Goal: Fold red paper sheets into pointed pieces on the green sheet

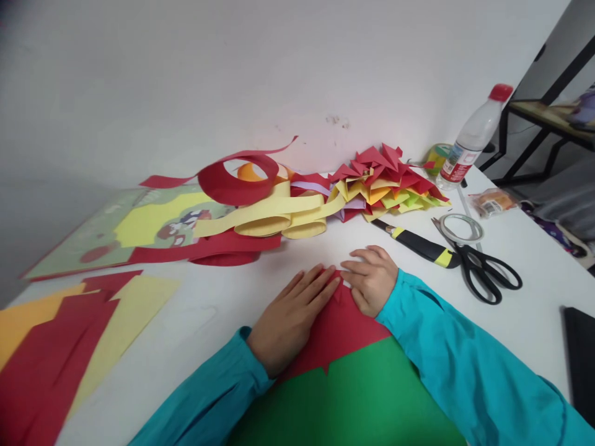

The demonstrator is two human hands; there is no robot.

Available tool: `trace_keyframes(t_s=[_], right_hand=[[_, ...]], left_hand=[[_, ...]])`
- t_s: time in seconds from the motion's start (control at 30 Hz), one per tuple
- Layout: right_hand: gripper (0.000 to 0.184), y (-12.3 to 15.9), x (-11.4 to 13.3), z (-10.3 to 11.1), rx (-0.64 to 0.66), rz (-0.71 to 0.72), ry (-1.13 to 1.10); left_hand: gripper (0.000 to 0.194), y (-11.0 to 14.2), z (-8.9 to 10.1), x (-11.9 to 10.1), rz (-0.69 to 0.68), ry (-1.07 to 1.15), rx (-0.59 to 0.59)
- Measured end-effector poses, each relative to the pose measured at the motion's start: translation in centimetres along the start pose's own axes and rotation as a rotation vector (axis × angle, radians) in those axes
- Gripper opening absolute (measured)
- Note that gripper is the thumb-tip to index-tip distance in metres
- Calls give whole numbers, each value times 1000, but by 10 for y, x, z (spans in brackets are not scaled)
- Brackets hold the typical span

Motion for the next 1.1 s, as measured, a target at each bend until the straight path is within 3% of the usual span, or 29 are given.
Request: trace_keyframes(t_s=[0.33, 0.5, 0.93, 1.1], right_hand=[[36, -1, 5, 3, 13, -30, -8], [35, 0, 7, 6, -13, 33, -2], [20, -4, 15, 8, -134, 124, 104], [19, -5, 18, 10, -145, 119, 122]], left_hand=[[55, -2, 5, -1, 16, -1, -14], [54, -2, 4, -1, 22, 12, -28], [45, 1, -2, -4, 170, 10, -314], [42, 0, -4, -2, 60, 20, -317]])
Point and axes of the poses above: each hand's wrist, its own y-axis away from the middle knuckle, its own z-axis out of the back of the hand, x = y × z, the point moved 1 cm from there along -y, towards the middle knuckle, and after that the axes turned 12 degrees about x, right-handed, at the moved point
